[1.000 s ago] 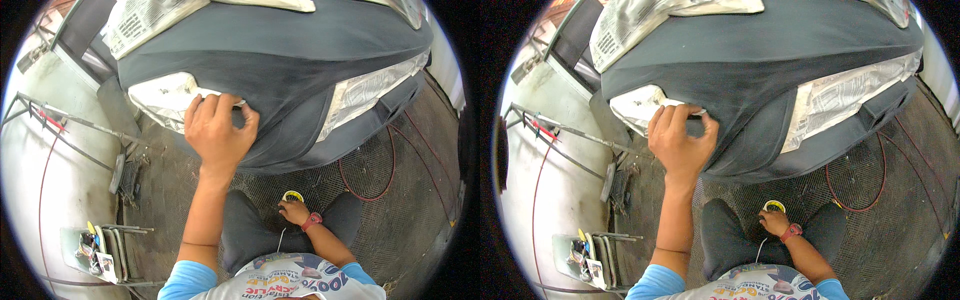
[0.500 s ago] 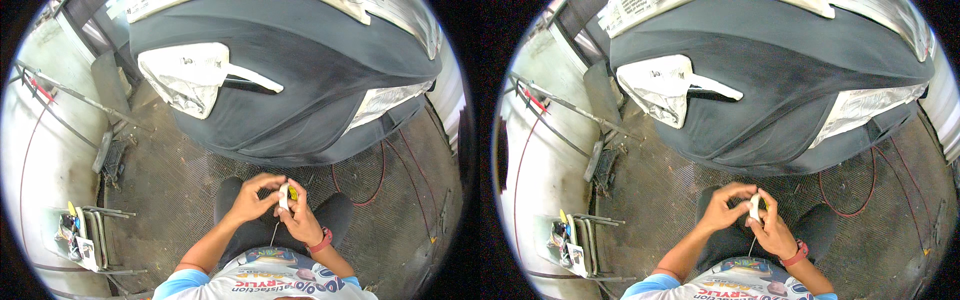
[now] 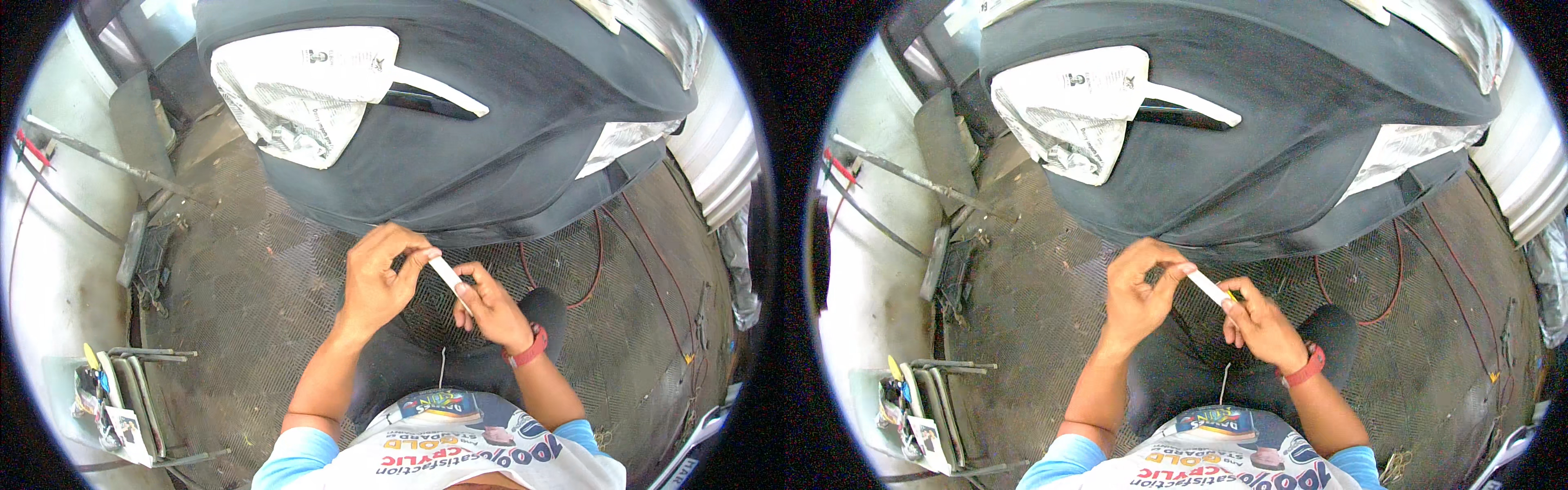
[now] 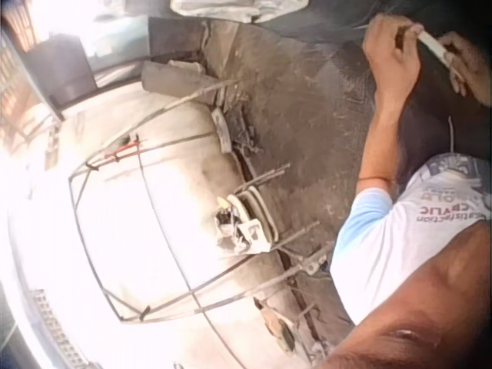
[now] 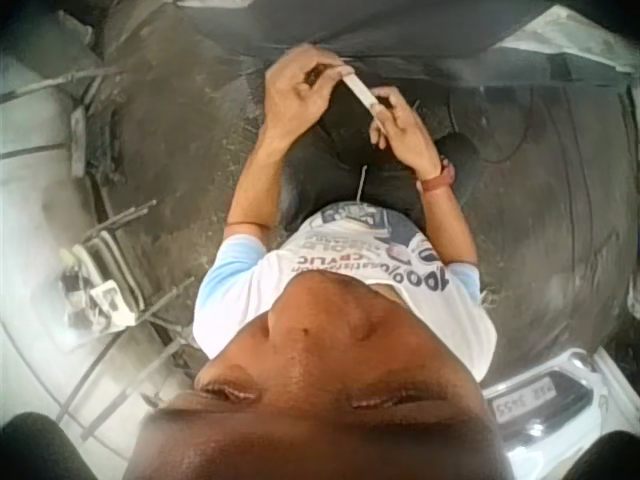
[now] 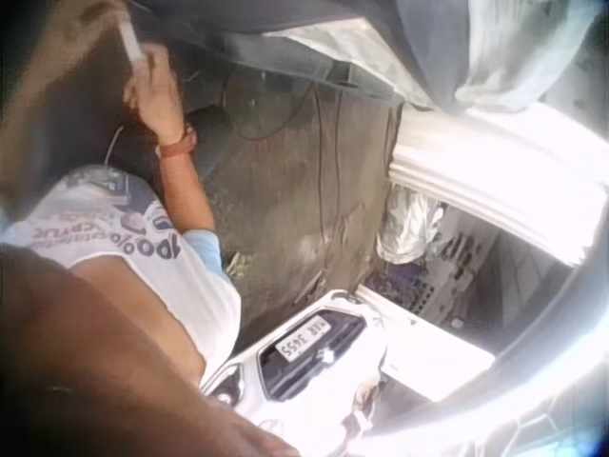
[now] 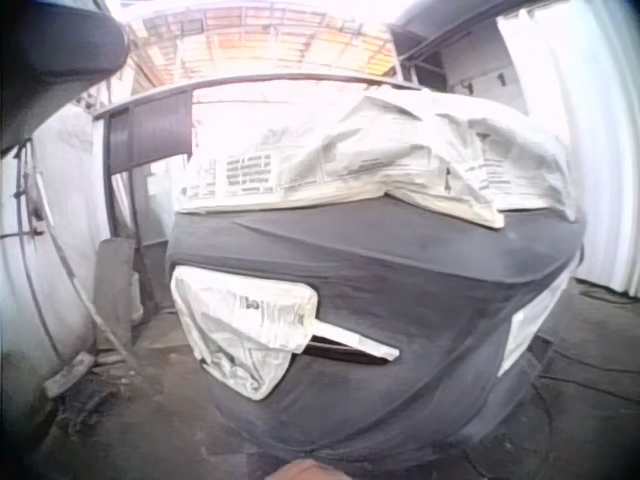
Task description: The person applies masking tape to secure newspaper and a grey protective cover over a car's rear bumper and trunk area. They repeatedly tear strips of tape and press them down to seal the edges of the newspaper and cover, ensuring the surface is protected.
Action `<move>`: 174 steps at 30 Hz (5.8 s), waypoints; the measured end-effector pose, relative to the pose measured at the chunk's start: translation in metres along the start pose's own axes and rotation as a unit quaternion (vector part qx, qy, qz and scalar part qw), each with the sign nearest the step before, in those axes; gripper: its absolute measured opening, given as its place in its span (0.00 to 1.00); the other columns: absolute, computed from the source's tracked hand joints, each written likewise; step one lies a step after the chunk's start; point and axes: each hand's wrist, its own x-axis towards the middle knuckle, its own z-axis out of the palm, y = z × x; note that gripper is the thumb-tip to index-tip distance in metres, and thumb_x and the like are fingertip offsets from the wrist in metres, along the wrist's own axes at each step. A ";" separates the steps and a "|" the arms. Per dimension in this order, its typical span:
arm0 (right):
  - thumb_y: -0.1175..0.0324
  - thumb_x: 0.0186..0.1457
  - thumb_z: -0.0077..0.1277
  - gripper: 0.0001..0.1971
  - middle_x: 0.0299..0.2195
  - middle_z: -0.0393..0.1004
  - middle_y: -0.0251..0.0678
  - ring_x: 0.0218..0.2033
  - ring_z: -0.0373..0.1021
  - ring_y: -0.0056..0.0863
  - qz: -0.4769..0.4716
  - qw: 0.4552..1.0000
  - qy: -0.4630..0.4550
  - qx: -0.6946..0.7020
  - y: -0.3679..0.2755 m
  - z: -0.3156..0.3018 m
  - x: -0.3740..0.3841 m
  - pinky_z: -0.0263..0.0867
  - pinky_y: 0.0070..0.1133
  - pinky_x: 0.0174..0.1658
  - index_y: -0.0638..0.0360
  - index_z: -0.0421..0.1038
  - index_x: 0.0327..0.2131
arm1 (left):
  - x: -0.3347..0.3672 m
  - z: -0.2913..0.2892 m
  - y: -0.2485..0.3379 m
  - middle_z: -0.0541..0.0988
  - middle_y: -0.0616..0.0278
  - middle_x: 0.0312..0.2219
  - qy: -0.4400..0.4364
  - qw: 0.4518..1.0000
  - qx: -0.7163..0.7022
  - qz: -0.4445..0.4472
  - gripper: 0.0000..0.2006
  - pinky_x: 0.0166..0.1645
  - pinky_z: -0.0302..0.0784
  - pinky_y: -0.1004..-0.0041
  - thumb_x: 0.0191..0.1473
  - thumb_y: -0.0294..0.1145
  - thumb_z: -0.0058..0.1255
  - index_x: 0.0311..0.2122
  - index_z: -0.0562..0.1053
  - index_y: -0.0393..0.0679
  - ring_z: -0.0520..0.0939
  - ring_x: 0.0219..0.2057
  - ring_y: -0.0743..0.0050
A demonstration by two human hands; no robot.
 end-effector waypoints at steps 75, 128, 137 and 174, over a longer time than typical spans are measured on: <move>0.68 0.57 0.61 0.07 0.39 0.74 0.28 0.43 0.72 0.32 -0.485 0.496 0.299 -0.655 -0.184 -0.077 0.100 0.63 0.35 0.51 0.47 0.83 0.40 | 0.140 -0.012 -0.018 0.85 0.57 0.54 0.141 0.903 0.288 0.287 0.22 0.66 0.75 0.52 0.59 0.20 0.56 0.59 0.83 0.42 0.83 0.58 0.50; 0.62 0.60 0.70 0.16 0.27 0.81 0.36 0.25 0.79 0.32 -0.541 0.739 0.187 -0.355 -0.099 -0.009 -0.026 0.73 0.26 0.29 0.56 0.83 0.49 | 0.066 -0.038 0.008 0.85 0.66 0.34 0.313 0.949 0.031 0.029 0.06 0.44 0.78 0.78 0.68 0.28 0.67 0.40 0.82 0.37 0.82 0.35 0.82; 0.42 0.51 0.76 0.32 0.54 0.75 0.42 0.55 0.71 0.42 -0.396 0.680 0.369 -0.495 -0.181 -0.010 0.029 0.58 0.42 0.58 0.56 0.82 0.50 | 0.088 -0.019 0.032 0.90 0.58 0.33 0.250 0.955 0.073 0.140 0.07 0.41 0.84 0.72 0.59 0.24 0.73 0.40 0.85 0.37 0.89 0.32 0.73; 0.55 0.51 0.73 0.16 0.51 0.73 0.37 0.55 0.67 0.44 -0.398 0.583 0.437 -0.557 -0.164 -0.041 0.083 0.57 0.44 0.58 0.52 0.80 0.35 | 0.119 -0.005 -0.042 0.82 0.64 0.63 0.166 0.894 0.340 0.241 0.23 0.75 0.62 0.52 0.69 0.30 0.55 0.67 0.80 0.54 0.78 0.68 0.61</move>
